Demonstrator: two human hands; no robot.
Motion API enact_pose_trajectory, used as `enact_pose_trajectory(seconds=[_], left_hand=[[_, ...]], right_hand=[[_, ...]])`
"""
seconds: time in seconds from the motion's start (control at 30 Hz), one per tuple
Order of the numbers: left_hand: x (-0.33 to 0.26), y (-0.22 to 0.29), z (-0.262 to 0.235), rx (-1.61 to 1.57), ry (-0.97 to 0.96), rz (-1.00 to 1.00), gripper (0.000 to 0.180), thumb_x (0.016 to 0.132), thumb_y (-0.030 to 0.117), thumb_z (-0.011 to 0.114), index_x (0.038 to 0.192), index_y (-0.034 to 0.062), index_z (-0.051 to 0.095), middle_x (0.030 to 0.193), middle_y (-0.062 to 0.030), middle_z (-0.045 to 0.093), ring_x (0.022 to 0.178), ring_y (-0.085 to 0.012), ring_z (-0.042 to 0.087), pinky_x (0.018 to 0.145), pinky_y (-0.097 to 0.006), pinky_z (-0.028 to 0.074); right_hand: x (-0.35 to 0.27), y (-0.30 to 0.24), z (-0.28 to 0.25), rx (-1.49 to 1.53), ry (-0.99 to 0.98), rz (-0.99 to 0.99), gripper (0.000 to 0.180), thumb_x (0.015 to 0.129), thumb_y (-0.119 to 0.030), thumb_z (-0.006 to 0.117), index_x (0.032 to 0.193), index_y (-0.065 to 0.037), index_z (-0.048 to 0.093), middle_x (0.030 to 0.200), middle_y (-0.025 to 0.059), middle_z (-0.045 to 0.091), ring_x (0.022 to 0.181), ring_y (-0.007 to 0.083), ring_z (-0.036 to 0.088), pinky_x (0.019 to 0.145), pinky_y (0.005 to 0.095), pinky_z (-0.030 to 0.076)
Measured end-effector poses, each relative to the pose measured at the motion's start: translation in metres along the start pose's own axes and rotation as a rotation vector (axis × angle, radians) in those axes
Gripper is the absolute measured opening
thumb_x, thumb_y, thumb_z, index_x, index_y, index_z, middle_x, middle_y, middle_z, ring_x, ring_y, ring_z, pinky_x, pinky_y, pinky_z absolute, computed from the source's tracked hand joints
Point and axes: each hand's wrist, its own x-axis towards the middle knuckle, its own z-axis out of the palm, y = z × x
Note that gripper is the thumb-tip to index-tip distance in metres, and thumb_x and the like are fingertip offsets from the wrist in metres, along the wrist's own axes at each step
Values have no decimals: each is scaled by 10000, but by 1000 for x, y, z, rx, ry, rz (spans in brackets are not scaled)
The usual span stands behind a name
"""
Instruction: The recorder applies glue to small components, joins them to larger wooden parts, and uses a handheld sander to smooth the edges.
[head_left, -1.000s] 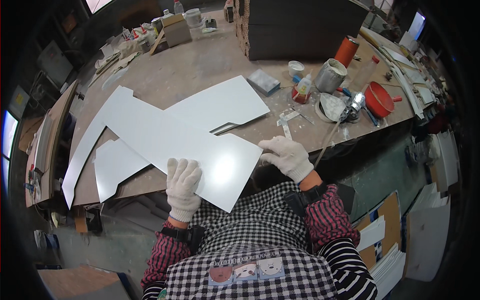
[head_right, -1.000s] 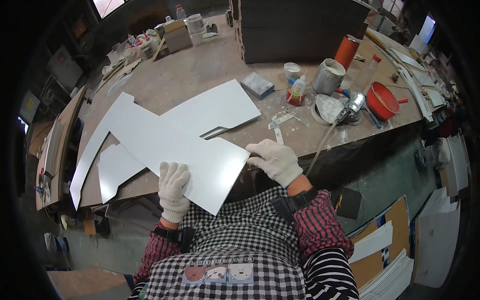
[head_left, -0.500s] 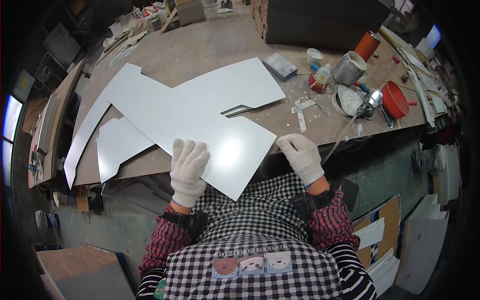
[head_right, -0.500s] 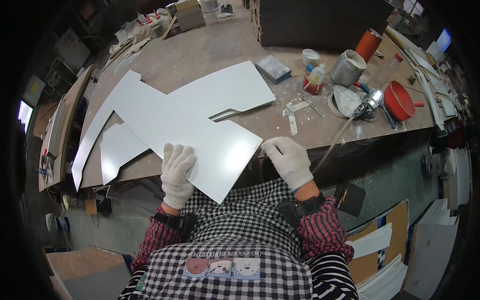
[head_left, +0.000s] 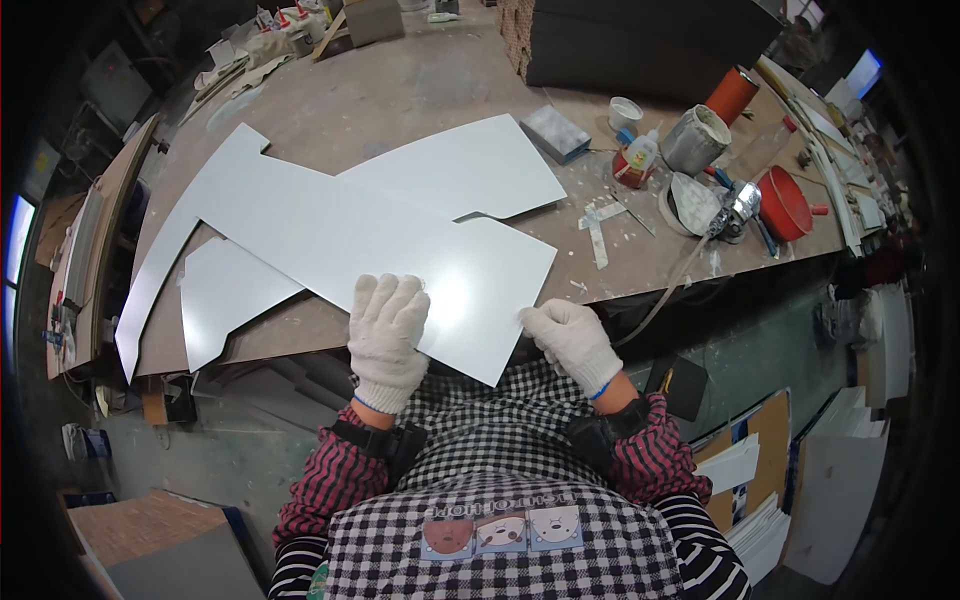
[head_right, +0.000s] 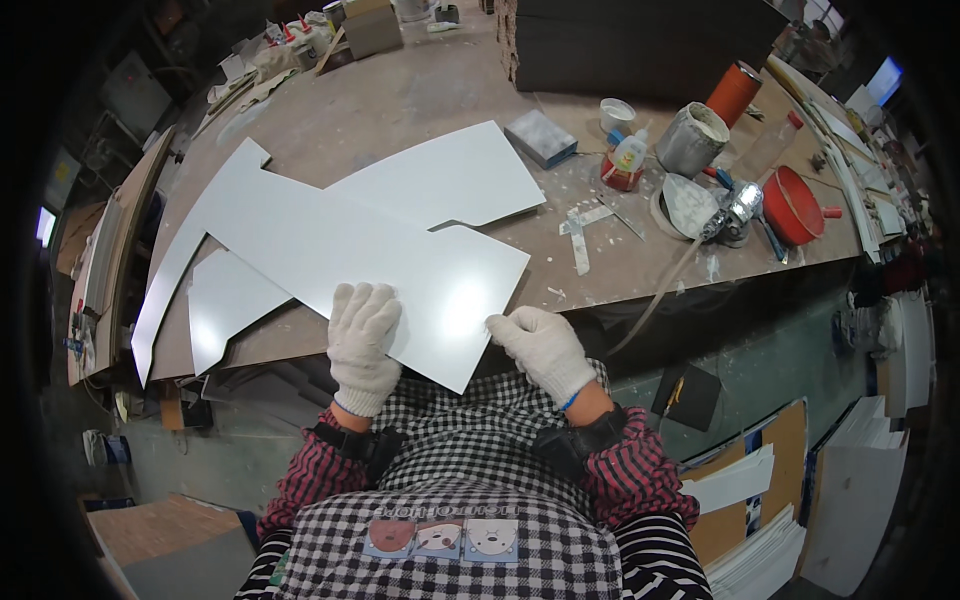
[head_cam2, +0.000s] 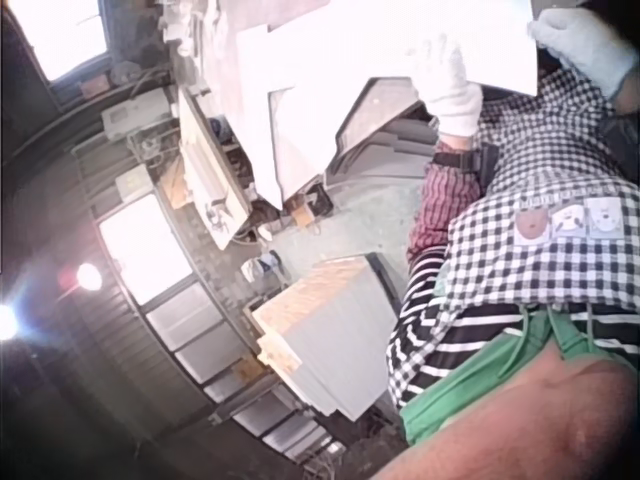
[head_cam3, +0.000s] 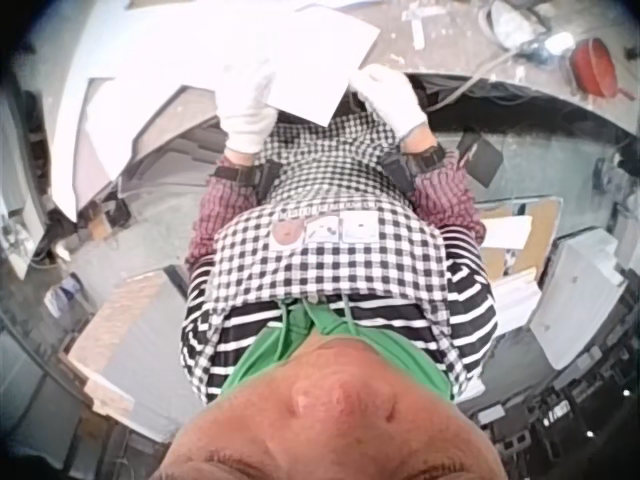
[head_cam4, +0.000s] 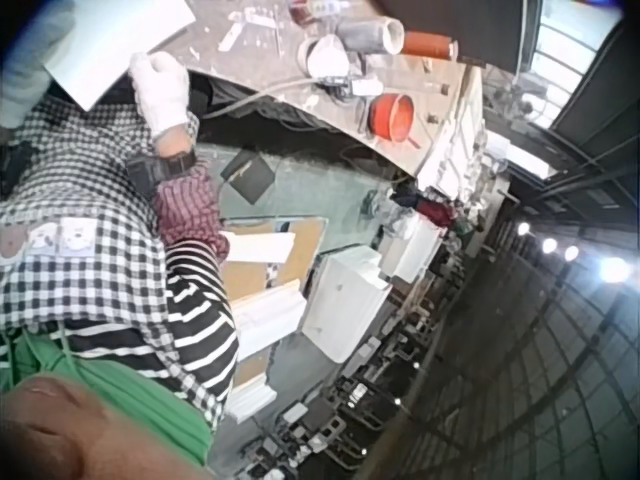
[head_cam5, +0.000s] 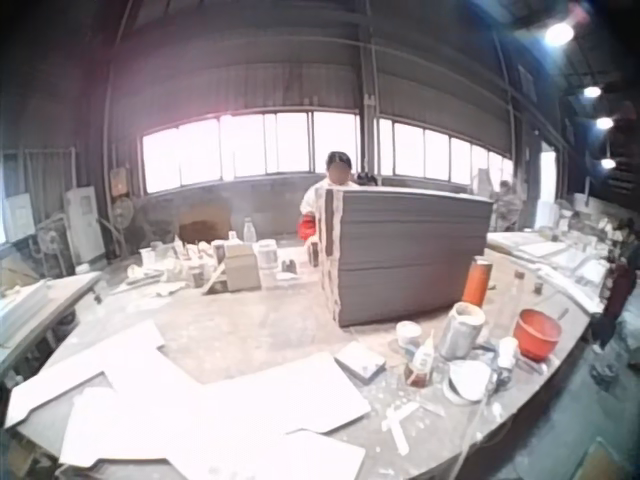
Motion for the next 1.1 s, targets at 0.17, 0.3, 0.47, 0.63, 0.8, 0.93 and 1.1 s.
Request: enact_pose_trajectory(seconds=[0.17,0.3,0.47,0.63,0.8,0.93,1.1], left_hand=[[-1,-2,2,2,-1,-2,352,576,-67,587,921,-2,573,984,-169,637,862,-358,577,771,-451,434],[-1,-3,2,14,17,3,318,599,-67,586,908,4,561,964,-160,635,851,-348,573,758,-449,431],[6,2,3,16,30,15,265,619,-68,576,873,5,555,943,-146,628,816,-335,557,737,-427,428],[3,0,2,52,-69,-44,326,507,-47,568,828,5,546,918,-121,604,831,-322,554,755,-409,441],[16,3,8,82,-53,-32,325,587,-39,590,912,-24,586,989,-146,639,864,-361,588,736,-434,474],[20,0,16,98,-85,-77,359,589,-13,610,948,-18,600,1036,-153,646,897,-372,599,751,-446,488],[26,1,21,92,-92,-75,353,591,-3,611,944,-11,598,1044,-149,648,894,-372,593,753,-441,482]], right_hand=[[-15,18,15,0,-118,-82,316,914,-312,712,751,-55,627,588,-34,537,428,47,445,393,219,341],[-26,14,20,-138,-186,19,343,901,-359,712,828,-25,696,644,0,612,499,77,522,496,253,444],[-18,24,11,-13,-90,24,353,935,-358,666,849,-16,690,648,6,607,502,80,526,496,253,444],[-14,20,-8,-152,113,-95,342,946,-340,637,994,-12,716,778,75,678,668,146,640,647,296,511],[-7,12,-37,-407,385,-455,272,926,-295,647,1077,-81,722,1060,142,712,997,298,679,888,362,519],[13,-7,-72,-587,582,-480,307,926,-285,632,1184,-125,671,1104,139,679,1038,319,651,901,396,510],[70,-7,-128,-979,749,-565,276,930,-287,590,1154,-139,654,1162,131,653,1097,318,627,911,438,506]])
